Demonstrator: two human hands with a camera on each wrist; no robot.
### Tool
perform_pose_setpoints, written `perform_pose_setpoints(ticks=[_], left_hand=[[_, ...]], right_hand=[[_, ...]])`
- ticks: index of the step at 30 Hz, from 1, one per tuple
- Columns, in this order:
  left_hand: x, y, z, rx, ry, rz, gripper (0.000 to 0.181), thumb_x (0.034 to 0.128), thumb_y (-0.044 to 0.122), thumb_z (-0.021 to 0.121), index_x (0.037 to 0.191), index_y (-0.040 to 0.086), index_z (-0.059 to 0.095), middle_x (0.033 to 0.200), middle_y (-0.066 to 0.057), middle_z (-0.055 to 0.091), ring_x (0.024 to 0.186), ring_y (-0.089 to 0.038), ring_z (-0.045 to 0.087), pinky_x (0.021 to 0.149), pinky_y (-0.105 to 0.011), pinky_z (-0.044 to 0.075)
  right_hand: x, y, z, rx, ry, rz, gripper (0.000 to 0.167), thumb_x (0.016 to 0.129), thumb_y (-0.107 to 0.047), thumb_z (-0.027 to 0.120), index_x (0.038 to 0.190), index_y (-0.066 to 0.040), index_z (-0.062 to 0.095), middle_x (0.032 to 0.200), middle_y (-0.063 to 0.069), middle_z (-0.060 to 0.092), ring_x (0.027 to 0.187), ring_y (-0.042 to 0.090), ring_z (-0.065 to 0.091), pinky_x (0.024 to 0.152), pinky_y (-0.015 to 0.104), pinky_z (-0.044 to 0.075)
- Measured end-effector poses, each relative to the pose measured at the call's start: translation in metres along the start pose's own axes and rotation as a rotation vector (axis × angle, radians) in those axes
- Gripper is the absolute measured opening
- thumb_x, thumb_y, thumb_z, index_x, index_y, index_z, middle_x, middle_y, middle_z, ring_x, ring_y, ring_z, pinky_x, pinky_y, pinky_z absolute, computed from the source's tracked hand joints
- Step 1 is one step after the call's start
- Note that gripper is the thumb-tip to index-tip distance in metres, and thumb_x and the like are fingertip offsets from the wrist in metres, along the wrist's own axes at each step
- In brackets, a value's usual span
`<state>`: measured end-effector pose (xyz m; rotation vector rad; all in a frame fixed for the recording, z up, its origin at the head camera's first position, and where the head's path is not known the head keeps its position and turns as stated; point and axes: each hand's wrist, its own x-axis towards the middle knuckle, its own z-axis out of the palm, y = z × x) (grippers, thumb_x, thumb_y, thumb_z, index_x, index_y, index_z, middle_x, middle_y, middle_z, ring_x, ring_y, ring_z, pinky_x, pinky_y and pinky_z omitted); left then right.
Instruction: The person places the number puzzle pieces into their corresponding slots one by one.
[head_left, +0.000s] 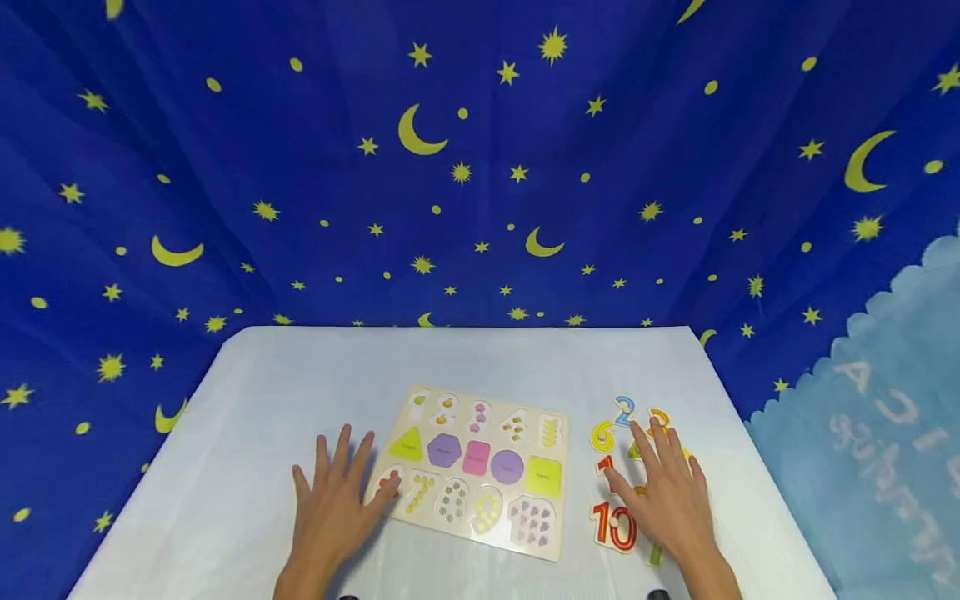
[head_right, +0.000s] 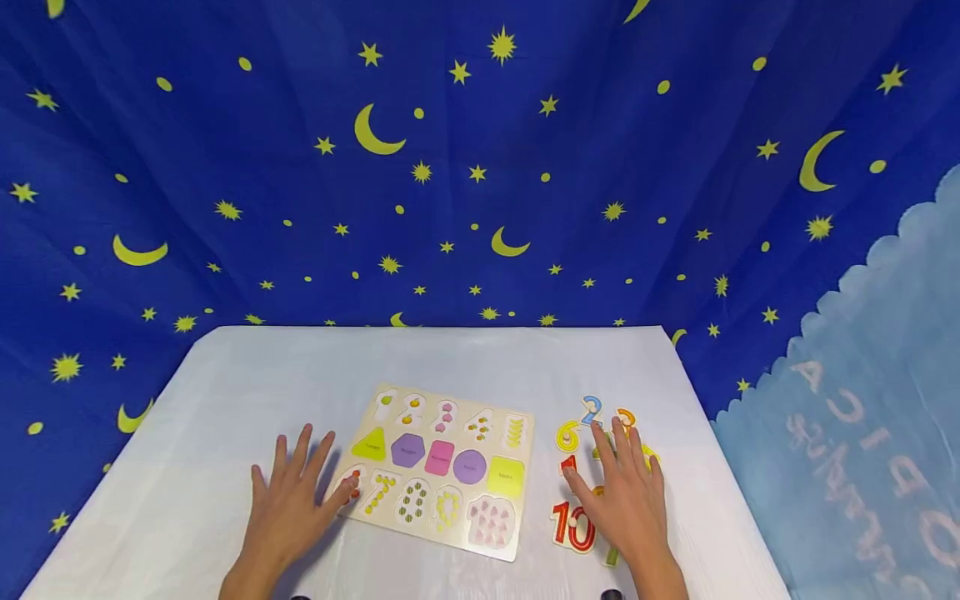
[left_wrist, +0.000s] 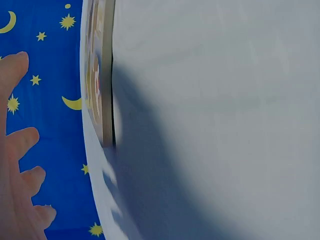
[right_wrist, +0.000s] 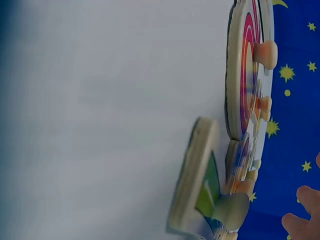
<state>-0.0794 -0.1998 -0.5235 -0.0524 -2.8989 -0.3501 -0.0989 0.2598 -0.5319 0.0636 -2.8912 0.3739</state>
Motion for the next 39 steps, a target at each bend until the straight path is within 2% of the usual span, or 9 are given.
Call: perform_pose_setpoints(ticks=[5,9,15,18,24,29,31,37,39], left_hand=[[-0.002,-0.006,0.006,0.019,0.000,0.002,0.085,0.0835,0.071,0.050,0.149,0.018,0.038,0.157,-0.015,0.019,0.143,-0.037,-0.009,0.099,-0.076,-0.001],[-0.008,-0.005,0.012,0.013,-0.032,-0.002,0.086,0.0826,0.073,0.049,0.150,0.021,0.035,0.158,-0.013,0.017,0.144,-0.036,-0.010,0.101,-0.074,-0.003],[-0.008,-0.004,0.007,0.002,-0.052,-0.010,0.088,0.0815,0.073,0.051,0.151,0.022,0.034,0.159,-0.011,0.017,0.144,-0.033,-0.012,0.102,-0.074,-0.002],[-0.007,-0.002,0.002,-0.039,-0.063,-0.002,0.086,0.0821,0.071,0.054,0.150,0.021,0.035,0.157,-0.012,0.021,0.144,-0.039,0.001,0.102,-0.073,0.008],[-0.004,-0.002,-0.009,-0.131,-0.102,0.049,0.077,0.0823,0.056,0.067,0.140,0.009,0.048,0.143,-0.018,0.044,0.128,-0.042,0.041,0.094,-0.062,0.038],[0.000,-0.002,-0.012,-0.140,-0.120,0.066,0.072,0.0758,0.048,0.076,0.129,0.004,0.057,0.134,-0.021,0.052,0.118,-0.041,0.051,0.087,-0.060,0.044],[0.002,-0.002,-0.013,-0.151,-0.148,0.056,0.073,0.0737,0.048,0.078,0.129,0.005,0.057,0.134,-0.020,0.052,0.119,-0.041,0.051,0.088,-0.059,0.043],[-0.003,0.002,-0.012,-0.221,-0.335,-0.042,0.085,0.0722,0.048,0.080,0.138,0.005,0.049,0.143,-0.018,0.044,0.129,-0.039,0.042,0.097,-0.060,0.038],[-0.003,0.003,-0.012,-0.204,-0.355,-0.055,0.086,0.0707,0.047,0.081,0.138,0.005,0.049,0.143,-0.018,0.044,0.129,-0.040,0.042,0.097,-0.060,0.038]], right_hand=[[-0.002,-0.003,0.001,-0.013,-0.049,-0.005,0.091,0.083,-0.070,0.054,0.154,-0.023,0.024,0.159,0.013,0.016,0.145,0.031,-0.002,0.105,0.069,0.010],[-0.009,-0.002,-0.002,-0.017,-0.102,0.014,0.091,0.083,-0.069,0.054,0.154,-0.020,0.025,0.158,0.014,0.015,0.145,0.033,-0.002,0.105,0.069,0.009],[-0.010,-0.002,-0.010,0.014,-0.126,0.043,0.090,0.083,-0.066,0.058,0.151,-0.015,0.030,0.154,0.019,0.025,0.140,0.041,0.019,0.101,0.070,0.019],[-0.011,-0.002,-0.015,0.057,-0.131,0.064,0.082,0.085,-0.061,0.060,0.146,-0.011,0.040,0.148,0.020,0.036,0.133,0.043,0.032,0.098,0.068,0.027],[-0.012,-0.003,-0.025,0.182,-0.171,0.111,0.046,0.091,-0.035,0.064,0.127,-0.007,0.059,0.129,0.018,0.055,0.118,0.040,0.049,0.093,0.062,0.039],[-0.017,0.002,-0.029,0.185,-0.199,0.133,0.032,0.087,-0.025,0.068,0.114,-0.007,0.066,0.101,0.007,0.064,0.086,0.024,0.059,0.072,0.046,0.048],[-0.018,0.003,-0.030,0.187,-0.226,0.130,0.028,0.086,-0.023,0.068,0.110,-0.008,0.067,0.093,0.002,0.063,0.080,0.020,0.057,0.068,0.039,0.047],[-0.021,-0.001,-0.031,0.207,-0.371,0.111,0.025,0.084,-0.024,0.072,0.105,-0.011,0.069,0.082,-0.006,0.060,0.073,0.014,0.053,0.065,0.033,0.045],[-0.024,-0.004,-0.030,0.218,-0.419,0.112,0.029,0.083,-0.028,0.074,0.106,-0.011,0.070,0.082,-0.007,0.060,0.073,0.013,0.052,0.065,0.033,0.045]])
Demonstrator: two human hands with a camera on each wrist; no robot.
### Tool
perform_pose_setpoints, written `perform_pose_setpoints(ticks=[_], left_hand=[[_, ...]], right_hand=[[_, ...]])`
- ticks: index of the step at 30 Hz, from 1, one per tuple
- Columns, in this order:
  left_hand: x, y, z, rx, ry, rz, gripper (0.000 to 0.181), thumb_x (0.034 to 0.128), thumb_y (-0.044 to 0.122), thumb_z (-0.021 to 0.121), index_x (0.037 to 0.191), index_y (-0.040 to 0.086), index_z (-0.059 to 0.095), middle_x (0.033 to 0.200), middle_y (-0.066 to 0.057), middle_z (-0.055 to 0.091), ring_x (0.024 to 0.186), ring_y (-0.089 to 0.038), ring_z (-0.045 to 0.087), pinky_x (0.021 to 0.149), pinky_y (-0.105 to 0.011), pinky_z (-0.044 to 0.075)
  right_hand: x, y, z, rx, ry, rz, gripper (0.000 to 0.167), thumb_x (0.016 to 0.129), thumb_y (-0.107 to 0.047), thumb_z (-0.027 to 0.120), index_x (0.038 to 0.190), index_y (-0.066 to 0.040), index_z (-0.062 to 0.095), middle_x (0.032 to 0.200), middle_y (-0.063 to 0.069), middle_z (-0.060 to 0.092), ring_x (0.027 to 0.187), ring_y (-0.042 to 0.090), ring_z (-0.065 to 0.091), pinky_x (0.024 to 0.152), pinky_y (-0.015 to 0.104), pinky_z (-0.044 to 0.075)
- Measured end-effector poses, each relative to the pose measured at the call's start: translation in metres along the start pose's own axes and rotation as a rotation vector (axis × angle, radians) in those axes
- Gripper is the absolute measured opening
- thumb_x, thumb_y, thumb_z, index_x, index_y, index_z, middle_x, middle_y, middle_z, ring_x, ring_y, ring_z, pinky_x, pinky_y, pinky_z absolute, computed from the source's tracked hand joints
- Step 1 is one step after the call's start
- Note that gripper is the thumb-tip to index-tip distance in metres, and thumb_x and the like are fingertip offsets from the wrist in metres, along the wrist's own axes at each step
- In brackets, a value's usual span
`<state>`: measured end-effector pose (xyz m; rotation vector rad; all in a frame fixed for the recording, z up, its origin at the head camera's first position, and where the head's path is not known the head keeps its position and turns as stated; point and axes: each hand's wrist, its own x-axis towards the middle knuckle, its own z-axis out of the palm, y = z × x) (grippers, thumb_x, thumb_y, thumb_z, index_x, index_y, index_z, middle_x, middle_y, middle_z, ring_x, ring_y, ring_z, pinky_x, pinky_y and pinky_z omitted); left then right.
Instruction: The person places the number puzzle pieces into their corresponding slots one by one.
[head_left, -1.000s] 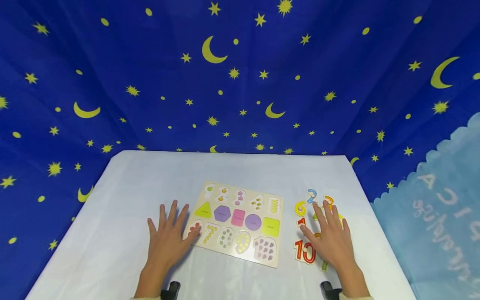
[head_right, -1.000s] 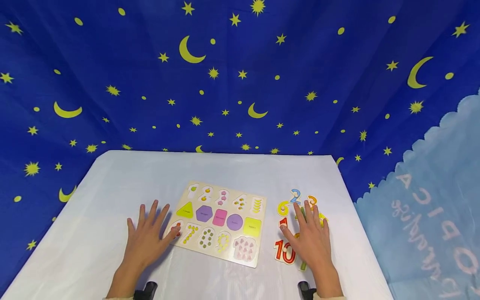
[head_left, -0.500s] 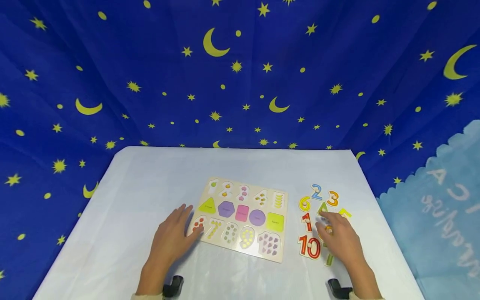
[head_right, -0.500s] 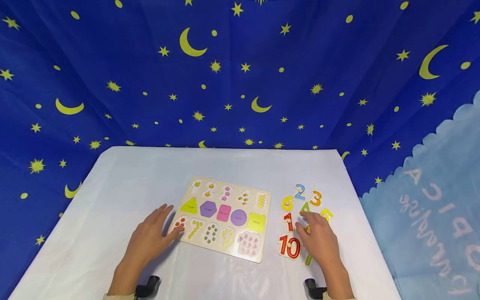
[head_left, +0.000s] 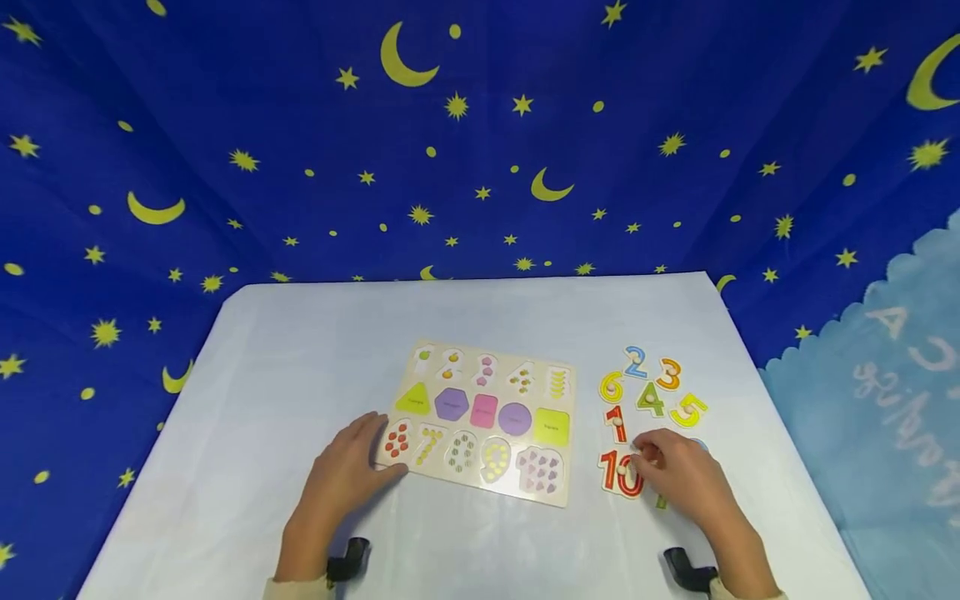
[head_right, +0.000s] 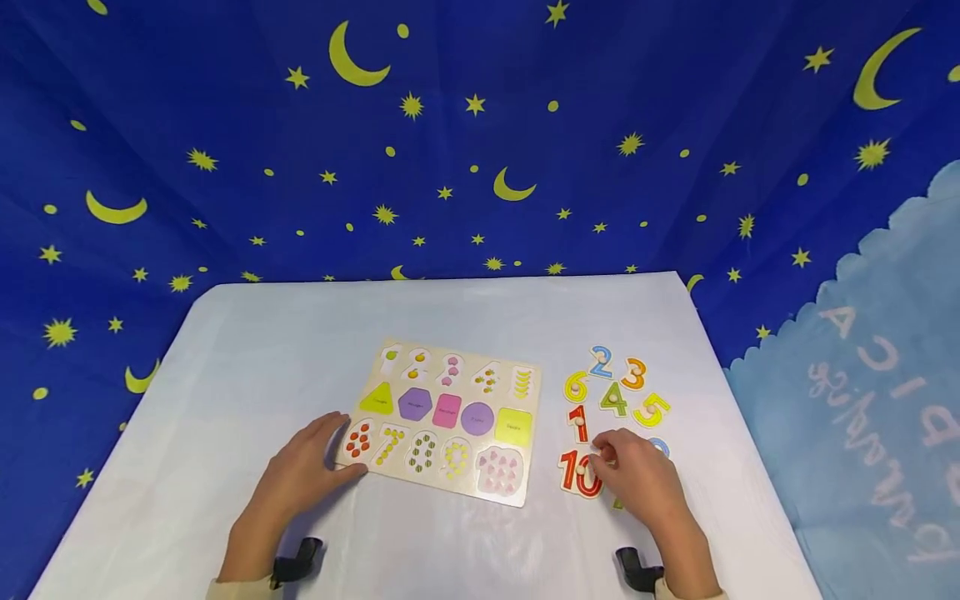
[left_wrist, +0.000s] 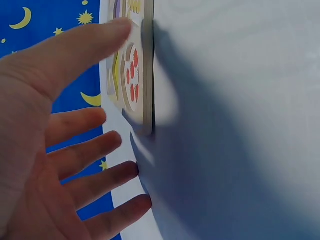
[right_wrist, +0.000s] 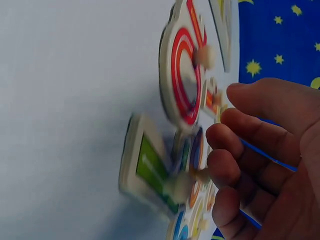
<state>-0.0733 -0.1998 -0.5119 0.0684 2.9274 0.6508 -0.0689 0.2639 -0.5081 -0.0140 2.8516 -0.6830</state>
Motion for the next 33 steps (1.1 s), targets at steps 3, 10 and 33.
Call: perform_pose_setpoints(ticks=[3,10,33], left_hand=[[-0.004,0.001,0.001,0.010,0.015,0.005,0.085,0.0686,0.043,0.084,0.136,0.003,0.052,0.139,-0.019,0.048,0.126,-0.039,0.044,0.096,-0.059,0.039],[0.001,0.005,0.003,0.033,0.006,0.004,0.084,0.0669,0.039,0.086,0.135,0.003,0.053,0.135,-0.018,0.052,0.124,-0.038,0.046,0.095,-0.057,0.040],[-0.001,0.003,0.004,0.086,0.017,0.021,0.079,0.0695,0.032,0.085,0.133,-0.003,0.053,0.135,-0.020,0.049,0.124,-0.039,0.044,0.094,-0.059,0.039]], right_hand=[[0.001,-0.004,0.001,-0.006,-0.027,-0.002,0.033,0.081,-0.033,0.076,0.105,-0.011,0.070,0.081,-0.008,0.060,0.072,0.013,0.053,0.065,0.032,0.046],[-0.005,-0.004,0.003,0.051,-0.038,0.054,0.037,0.077,-0.034,0.080,0.106,-0.012,0.069,0.081,-0.007,0.058,0.073,0.016,0.050,0.062,0.031,0.042],[-0.007,-0.014,0.018,0.100,-0.023,0.031,0.018,0.073,-0.018,0.080,0.088,-0.013,0.071,0.070,-0.006,0.054,0.064,0.013,0.048,0.056,0.030,0.039]])
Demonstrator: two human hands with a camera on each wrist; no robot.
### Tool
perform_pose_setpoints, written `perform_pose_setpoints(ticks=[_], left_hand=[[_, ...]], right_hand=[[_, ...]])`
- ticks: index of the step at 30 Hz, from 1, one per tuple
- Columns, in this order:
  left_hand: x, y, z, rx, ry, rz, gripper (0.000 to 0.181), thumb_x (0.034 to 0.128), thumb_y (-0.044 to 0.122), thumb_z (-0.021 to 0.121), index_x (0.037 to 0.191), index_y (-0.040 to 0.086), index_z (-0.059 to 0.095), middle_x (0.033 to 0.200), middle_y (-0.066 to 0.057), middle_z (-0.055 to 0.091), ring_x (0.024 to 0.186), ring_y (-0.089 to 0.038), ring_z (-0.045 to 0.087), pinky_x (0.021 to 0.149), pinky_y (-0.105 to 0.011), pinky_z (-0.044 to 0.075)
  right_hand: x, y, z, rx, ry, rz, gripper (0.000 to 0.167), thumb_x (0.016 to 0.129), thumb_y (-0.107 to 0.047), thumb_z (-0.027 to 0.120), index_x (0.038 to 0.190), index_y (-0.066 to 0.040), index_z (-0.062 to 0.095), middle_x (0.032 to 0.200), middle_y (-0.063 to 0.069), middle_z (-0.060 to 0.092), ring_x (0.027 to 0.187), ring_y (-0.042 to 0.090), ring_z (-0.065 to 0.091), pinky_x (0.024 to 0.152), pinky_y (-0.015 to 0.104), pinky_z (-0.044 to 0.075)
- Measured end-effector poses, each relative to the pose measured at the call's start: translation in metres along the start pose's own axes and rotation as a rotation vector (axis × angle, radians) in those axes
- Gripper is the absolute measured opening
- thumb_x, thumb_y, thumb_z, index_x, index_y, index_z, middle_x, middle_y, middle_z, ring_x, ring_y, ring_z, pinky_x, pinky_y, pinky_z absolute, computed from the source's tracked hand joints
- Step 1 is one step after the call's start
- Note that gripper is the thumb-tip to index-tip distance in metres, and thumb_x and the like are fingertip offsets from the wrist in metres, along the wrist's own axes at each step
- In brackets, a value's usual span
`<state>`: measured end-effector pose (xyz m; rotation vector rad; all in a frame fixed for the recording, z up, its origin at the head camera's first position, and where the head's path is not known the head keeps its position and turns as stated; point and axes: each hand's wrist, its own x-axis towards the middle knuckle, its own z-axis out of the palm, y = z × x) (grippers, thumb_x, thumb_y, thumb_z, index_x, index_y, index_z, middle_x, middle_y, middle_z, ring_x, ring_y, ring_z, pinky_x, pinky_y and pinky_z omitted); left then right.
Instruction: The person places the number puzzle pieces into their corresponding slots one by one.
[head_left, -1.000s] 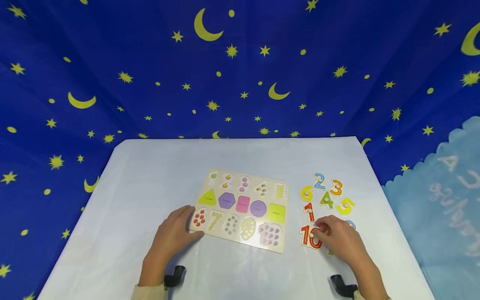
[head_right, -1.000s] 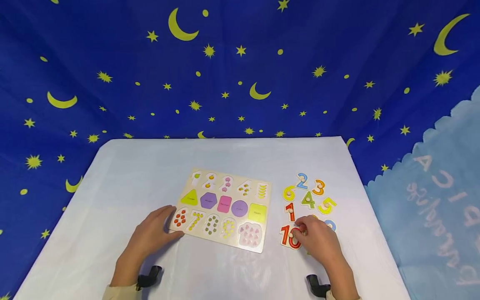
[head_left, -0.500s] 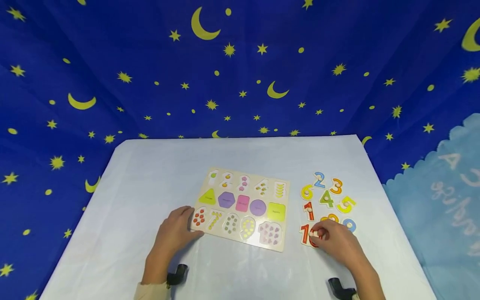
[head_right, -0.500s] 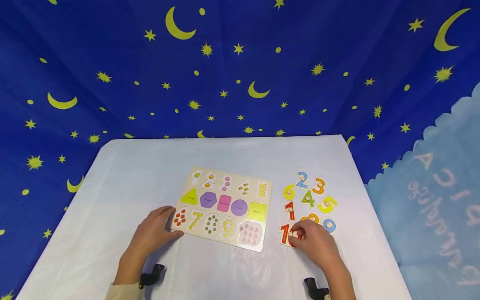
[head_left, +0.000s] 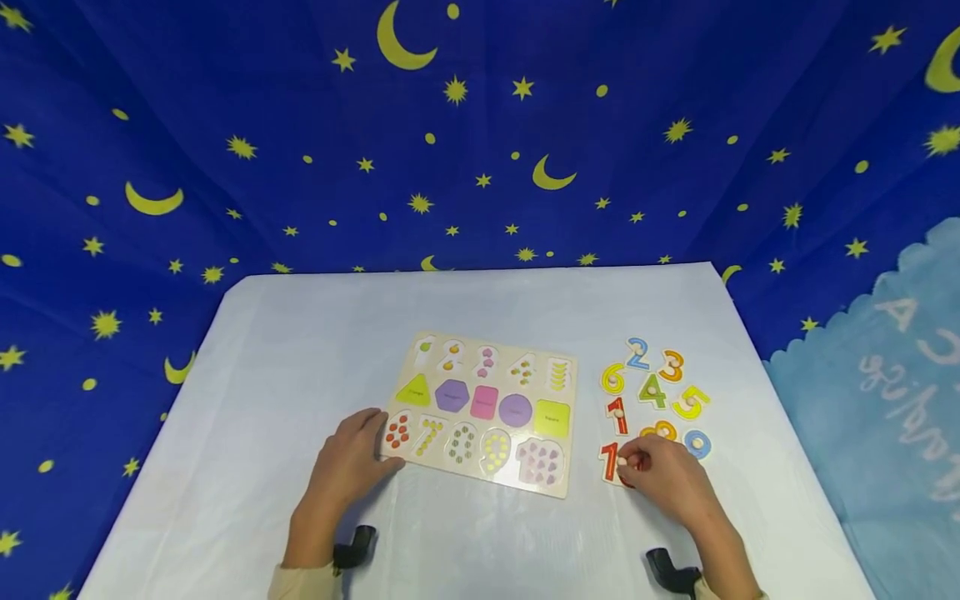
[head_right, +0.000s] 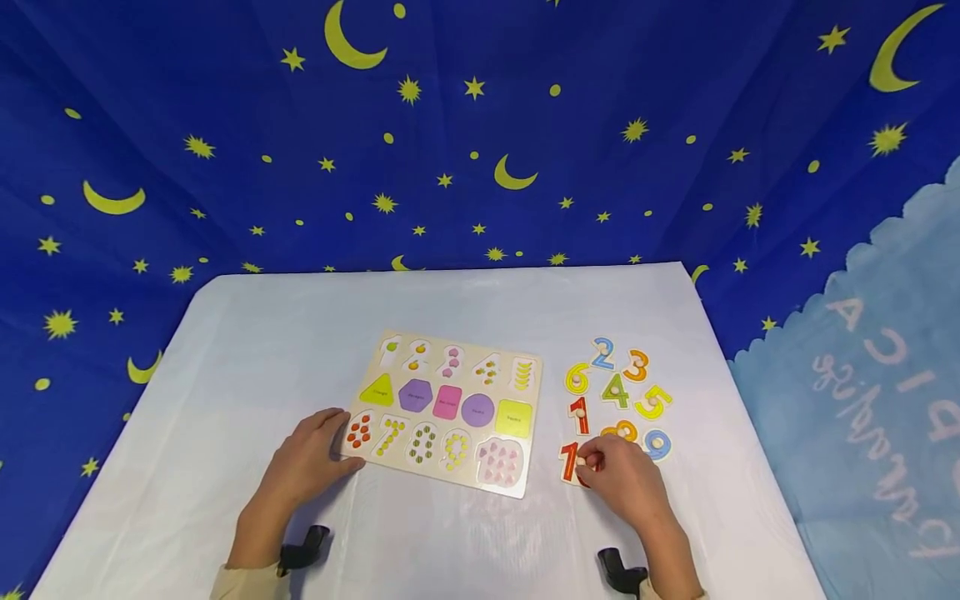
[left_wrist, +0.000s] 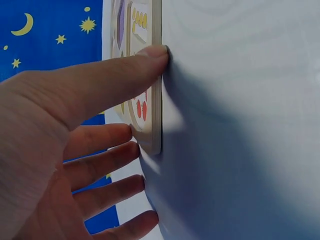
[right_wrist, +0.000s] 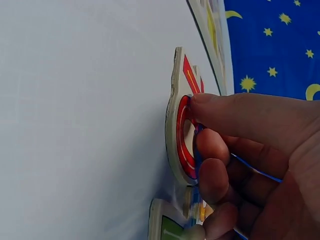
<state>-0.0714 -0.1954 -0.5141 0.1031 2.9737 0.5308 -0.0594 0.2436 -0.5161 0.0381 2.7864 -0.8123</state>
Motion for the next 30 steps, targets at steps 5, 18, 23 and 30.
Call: perform_pose_setpoints(ticks=[5,18,23,30], left_hand=[[0.000,0.000,0.001,-0.009,-0.005,-0.010,0.079,0.0699,0.031,0.085,0.133,-0.003,0.053,0.136,-0.020,0.049,0.125,-0.038,0.043,0.097,-0.058,0.038],[-0.003,-0.005,0.003,-0.060,0.011,-0.002,0.077,0.0694,0.028,0.086,0.132,-0.005,0.054,0.136,-0.021,0.048,0.125,-0.039,0.042,0.100,-0.056,0.036],[-0.004,-0.005,0.002,-0.065,0.006,-0.007,0.078,0.0705,0.030,0.084,0.133,-0.005,0.052,0.137,-0.020,0.047,0.126,-0.039,0.041,0.099,-0.057,0.036],[-0.004,-0.002,0.004,-0.063,-0.008,-0.022,0.079,0.0705,0.029,0.085,0.134,-0.004,0.051,0.139,-0.020,0.046,0.127,-0.039,0.040,0.100,-0.057,0.035]], right_hand=[[0.000,0.003,0.001,0.038,-0.019,0.027,0.019,0.074,-0.018,0.081,0.090,-0.012,0.072,0.071,-0.004,0.055,0.065,0.014,0.049,0.056,0.029,0.041],[0.004,0.012,0.002,0.155,-0.031,-0.014,0.017,0.077,-0.014,0.081,0.091,-0.011,0.073,0.071,-0.003,0.056,0.066,0.015,0.050,0.054,0.026,0.041],[0.006,0.014,0.003,0.153,-0.034,-0.025,0.016,0.078,-0.016,0.080,0.092,-0.012,0.073,0.072,-0.002,0.055,0.067,0.016,0.049,0.055,0.027,0.041],[0.005,0.016,0.003,0.140,-0.021,-0.026,0.015,0.078,-0.014,0.079,0.092,-0.011,0.073,0.071,-0.003,0.055,0.067,0.016,0.049,0.055,0.027,0.041]])
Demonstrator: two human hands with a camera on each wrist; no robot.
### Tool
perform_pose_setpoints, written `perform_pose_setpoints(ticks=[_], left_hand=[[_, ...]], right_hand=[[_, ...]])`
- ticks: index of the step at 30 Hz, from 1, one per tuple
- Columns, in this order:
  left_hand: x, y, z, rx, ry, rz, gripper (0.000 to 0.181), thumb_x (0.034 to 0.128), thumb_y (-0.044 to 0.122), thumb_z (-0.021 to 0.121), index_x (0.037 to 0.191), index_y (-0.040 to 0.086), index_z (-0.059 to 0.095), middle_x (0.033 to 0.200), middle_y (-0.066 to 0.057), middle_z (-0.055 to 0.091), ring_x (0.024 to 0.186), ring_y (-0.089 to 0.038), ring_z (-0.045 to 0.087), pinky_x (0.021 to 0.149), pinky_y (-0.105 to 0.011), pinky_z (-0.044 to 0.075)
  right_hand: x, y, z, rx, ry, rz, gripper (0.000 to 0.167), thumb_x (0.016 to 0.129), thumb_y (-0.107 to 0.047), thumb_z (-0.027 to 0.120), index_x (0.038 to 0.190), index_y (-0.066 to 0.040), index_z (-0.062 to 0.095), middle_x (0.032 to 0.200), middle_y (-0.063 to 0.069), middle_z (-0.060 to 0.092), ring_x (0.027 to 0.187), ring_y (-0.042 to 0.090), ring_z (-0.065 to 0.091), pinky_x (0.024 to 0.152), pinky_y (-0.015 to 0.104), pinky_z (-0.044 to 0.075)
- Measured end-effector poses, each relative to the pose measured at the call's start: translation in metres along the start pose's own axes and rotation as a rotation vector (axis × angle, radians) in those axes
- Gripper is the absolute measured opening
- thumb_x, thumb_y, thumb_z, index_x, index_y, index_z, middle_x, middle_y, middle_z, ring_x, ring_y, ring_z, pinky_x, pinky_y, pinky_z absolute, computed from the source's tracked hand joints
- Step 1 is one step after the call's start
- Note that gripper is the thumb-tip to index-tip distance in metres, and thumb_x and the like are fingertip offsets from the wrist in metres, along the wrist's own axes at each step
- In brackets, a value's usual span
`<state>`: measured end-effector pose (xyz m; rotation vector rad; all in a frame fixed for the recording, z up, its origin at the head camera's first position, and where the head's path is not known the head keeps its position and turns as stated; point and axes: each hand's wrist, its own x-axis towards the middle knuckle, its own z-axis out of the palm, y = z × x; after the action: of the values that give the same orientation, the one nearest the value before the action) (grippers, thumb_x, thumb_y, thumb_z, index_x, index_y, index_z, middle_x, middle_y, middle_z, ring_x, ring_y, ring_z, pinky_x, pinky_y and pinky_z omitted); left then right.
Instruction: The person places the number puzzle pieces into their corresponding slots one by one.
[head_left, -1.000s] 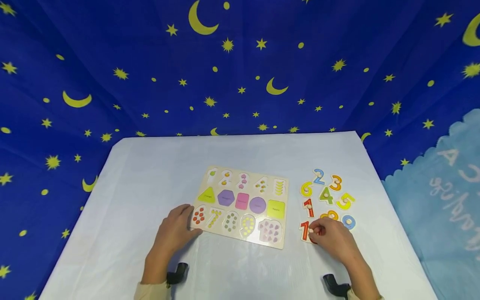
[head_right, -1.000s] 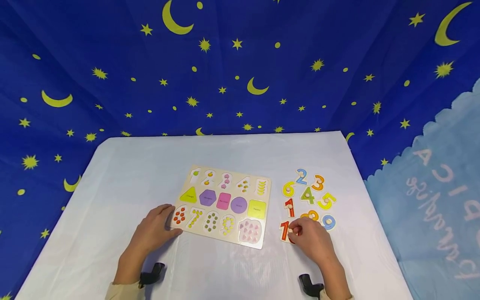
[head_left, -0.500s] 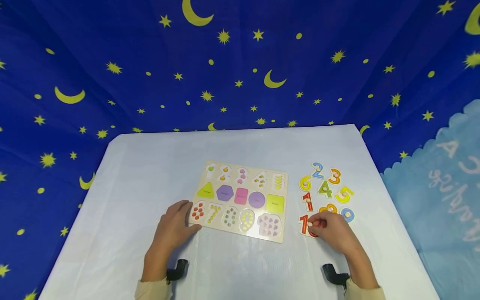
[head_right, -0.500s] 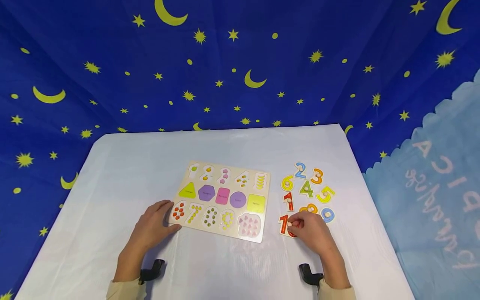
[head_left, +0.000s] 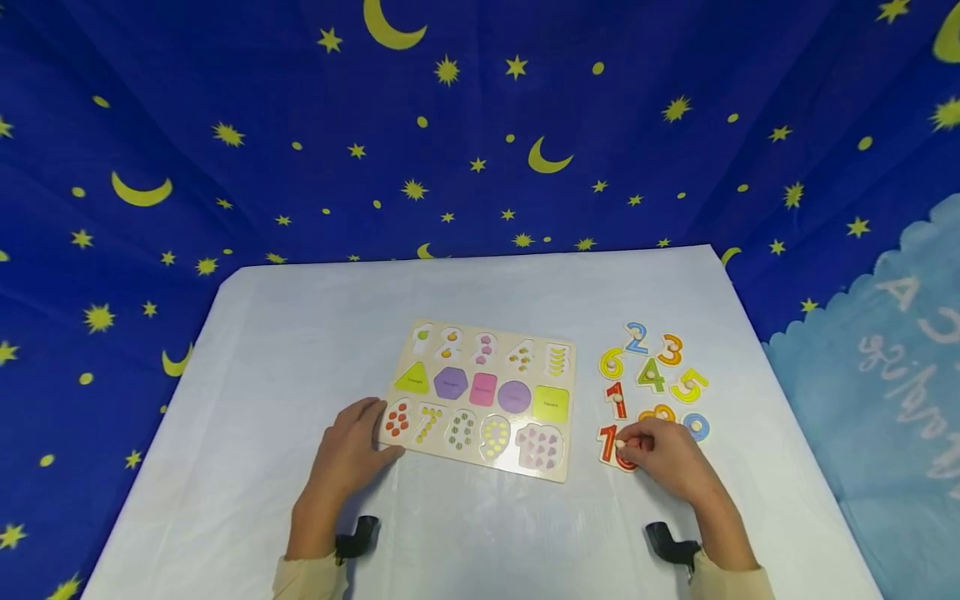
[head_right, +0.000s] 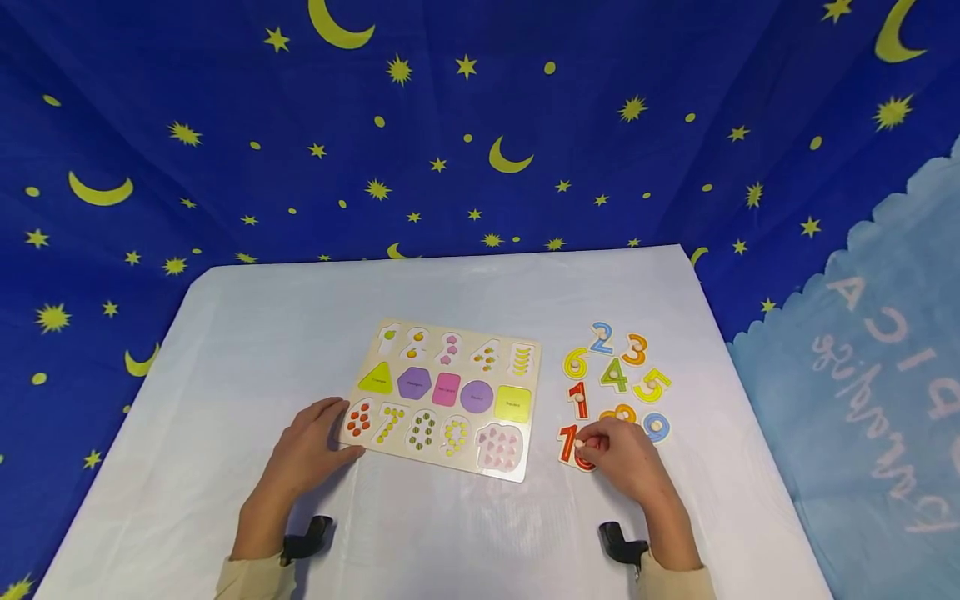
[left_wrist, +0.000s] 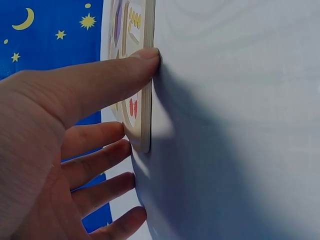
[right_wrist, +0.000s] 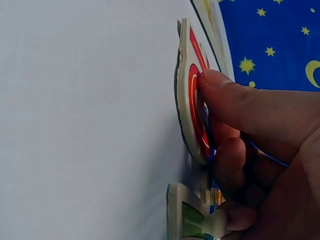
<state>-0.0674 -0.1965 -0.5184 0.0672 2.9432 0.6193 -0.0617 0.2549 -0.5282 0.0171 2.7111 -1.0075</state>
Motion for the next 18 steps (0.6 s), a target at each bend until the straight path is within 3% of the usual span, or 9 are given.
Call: perform_pose_setpoints(ticks=[11,18], left_hand=[[0.001,0.000,0.000,0.004,-0.013,-0.021,0.078,0.0716,0.029,0.084,0.135,-0.003,0.050,0.140,-0.019,0.045,0.128,-0.039,0.039,0.101,-0.057,0.034],[-0.001,0.001,-0.002,0.023,0.003,0.008,0.077,0.0703,0.029,0.085,0.133,-0.003,0.052,0.136,-0.020,0.048,0.125,-0.038,0.043,0.097,-0.059,0.037]], right_hand=[[0.000,-0.008,0.003,-0.002,0.053,-0.002,0.017,0.076,-0.012,0.080,0.092,-0.011,0.074,0.072,-0.002,0.055,0.067,0.016,0.049,0.054,0.027,0.041],[0.000,-0.016,0.008,0.003,0.070,-0.006,0.017,0.077,-0.016,0.080,0.092,-0.012,0.074,0.074,-0.003,0.056,0.068,0.016,0.048,0.055,0.027,0.040]])
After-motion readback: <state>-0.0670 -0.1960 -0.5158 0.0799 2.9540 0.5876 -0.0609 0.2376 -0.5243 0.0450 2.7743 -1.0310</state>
